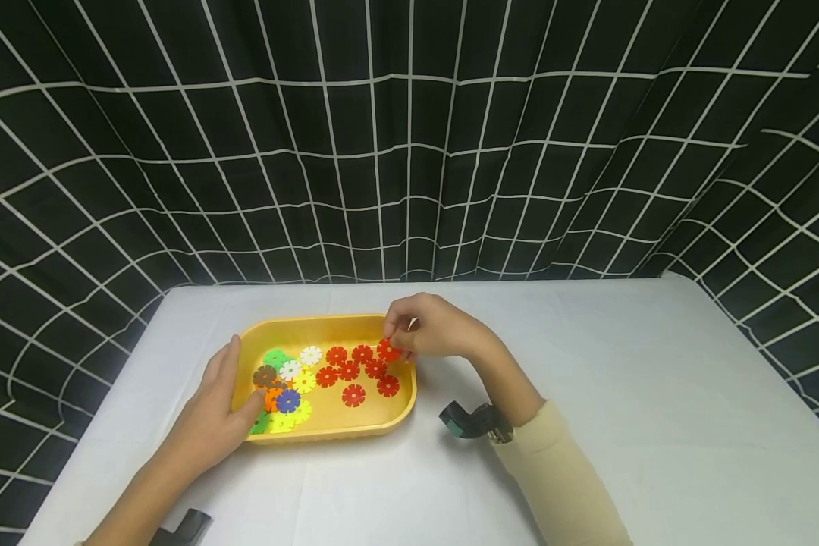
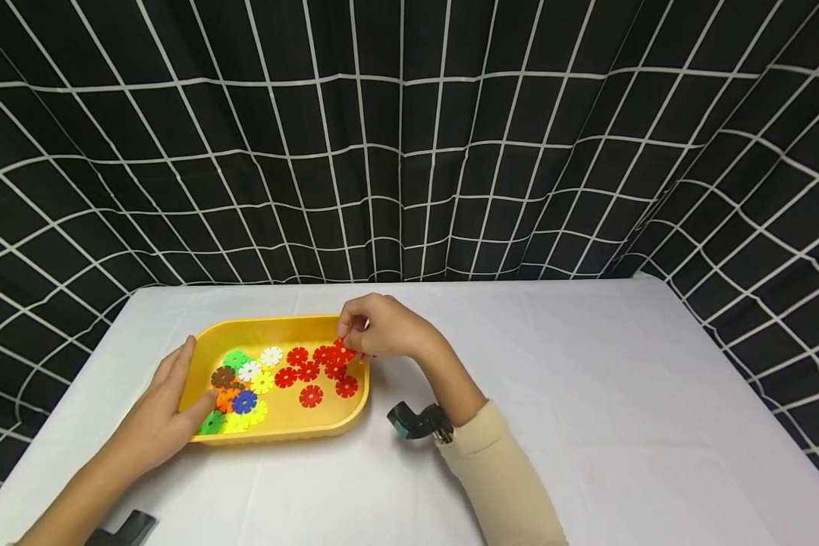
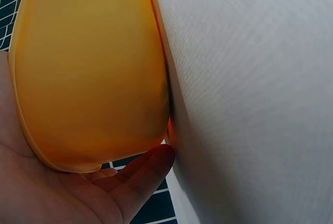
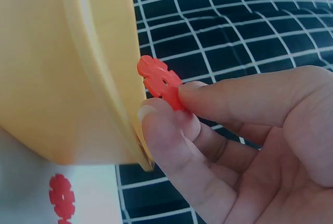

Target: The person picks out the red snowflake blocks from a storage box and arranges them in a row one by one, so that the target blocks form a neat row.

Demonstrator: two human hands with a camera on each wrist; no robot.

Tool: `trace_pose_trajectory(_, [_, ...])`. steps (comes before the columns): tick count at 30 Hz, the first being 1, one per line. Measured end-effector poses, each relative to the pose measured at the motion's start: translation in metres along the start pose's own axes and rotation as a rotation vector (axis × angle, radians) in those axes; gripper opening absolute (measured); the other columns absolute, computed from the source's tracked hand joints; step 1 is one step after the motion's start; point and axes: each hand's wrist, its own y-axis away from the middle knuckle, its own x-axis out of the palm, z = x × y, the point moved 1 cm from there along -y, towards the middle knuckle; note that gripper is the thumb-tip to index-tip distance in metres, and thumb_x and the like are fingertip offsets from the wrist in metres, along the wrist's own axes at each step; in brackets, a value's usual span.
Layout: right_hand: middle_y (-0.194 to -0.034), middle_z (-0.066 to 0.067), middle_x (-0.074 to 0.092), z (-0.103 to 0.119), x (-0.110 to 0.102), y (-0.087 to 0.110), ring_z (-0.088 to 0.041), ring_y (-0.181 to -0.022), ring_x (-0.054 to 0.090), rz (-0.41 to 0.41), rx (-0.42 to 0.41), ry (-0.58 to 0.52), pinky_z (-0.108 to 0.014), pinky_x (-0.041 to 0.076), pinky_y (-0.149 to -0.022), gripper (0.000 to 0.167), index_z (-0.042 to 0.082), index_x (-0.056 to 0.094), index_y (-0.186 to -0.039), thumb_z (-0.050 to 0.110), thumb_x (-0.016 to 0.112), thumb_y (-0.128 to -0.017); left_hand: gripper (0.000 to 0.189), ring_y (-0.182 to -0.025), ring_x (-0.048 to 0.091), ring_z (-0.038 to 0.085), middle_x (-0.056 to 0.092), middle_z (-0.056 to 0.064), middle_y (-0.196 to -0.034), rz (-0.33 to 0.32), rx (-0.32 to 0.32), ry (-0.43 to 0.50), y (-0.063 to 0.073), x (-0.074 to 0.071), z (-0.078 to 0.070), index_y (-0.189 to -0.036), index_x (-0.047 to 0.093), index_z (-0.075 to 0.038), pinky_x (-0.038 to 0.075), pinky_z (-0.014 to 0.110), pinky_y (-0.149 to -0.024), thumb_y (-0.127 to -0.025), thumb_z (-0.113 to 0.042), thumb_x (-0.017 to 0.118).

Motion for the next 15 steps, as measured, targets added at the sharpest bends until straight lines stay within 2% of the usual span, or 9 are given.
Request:
trace_pose_trajectory(5, [-0.087, -0.006, 0.068, -0.006, -0.008, 0.001, -0.027, -0.07, 0.069, -0.019, 0.058, -0.024, -0.046, 0.06, -0.068, 0.009, 0.009, 0.068, -0.09, 0.001, 0.066, -0.093, 0.09, -0.135, 0.034, 0.053, 0.016, 0.026, -0.16, 0.0, -0.003, -0.001, 0.0, 0.0, 0.0, -0.161, -0.002, -0.005, 0.031, 0.073, -0.102, -0.095, -0.022, 0.058])
trace_pose_trajectory(9, [-0.085, -0.007, 0.069, -0.011, -0.013, 0.001, -0.033, -0.071, 0.067, -0.027, 0.082, -0.035, -0.045, 0.061, -0.068, 0.007, 0.006, 0.067, -0.091, 0.0, 0.065, -0.093, 0.09, -0.136, 0.034, 0.053, 0.016, 0.026, -0.16, 0.002, -0.005, -0.002, 0.001, 0.0, -0.001, -0.16, -0.002, -0.004, 0.031, 0.072, -0.103, -0.095, -0.022, 0.058])
trace_pose_trajectory(15, [-0.082, -0.007, 0.067, -0.021, -0.021, 0.002, -0.027, -0.07, 0.062, -0.05, 0.104, 0.039, -0.037, 0.06, -0.07, 0.009, 0.006, 0.066, -0.091, -0.002, 0.062, -0.093, 0.09, -0.136, 0.034, 0.053, 0.016, 0.026, -0.16, -0.001, 0.001, -0.006, 0.001, 0.0, 0.0, -0.16, -0.002, -0.004, 0.031, 0.072, -0.103, -0.095, -0.021, 0.057])
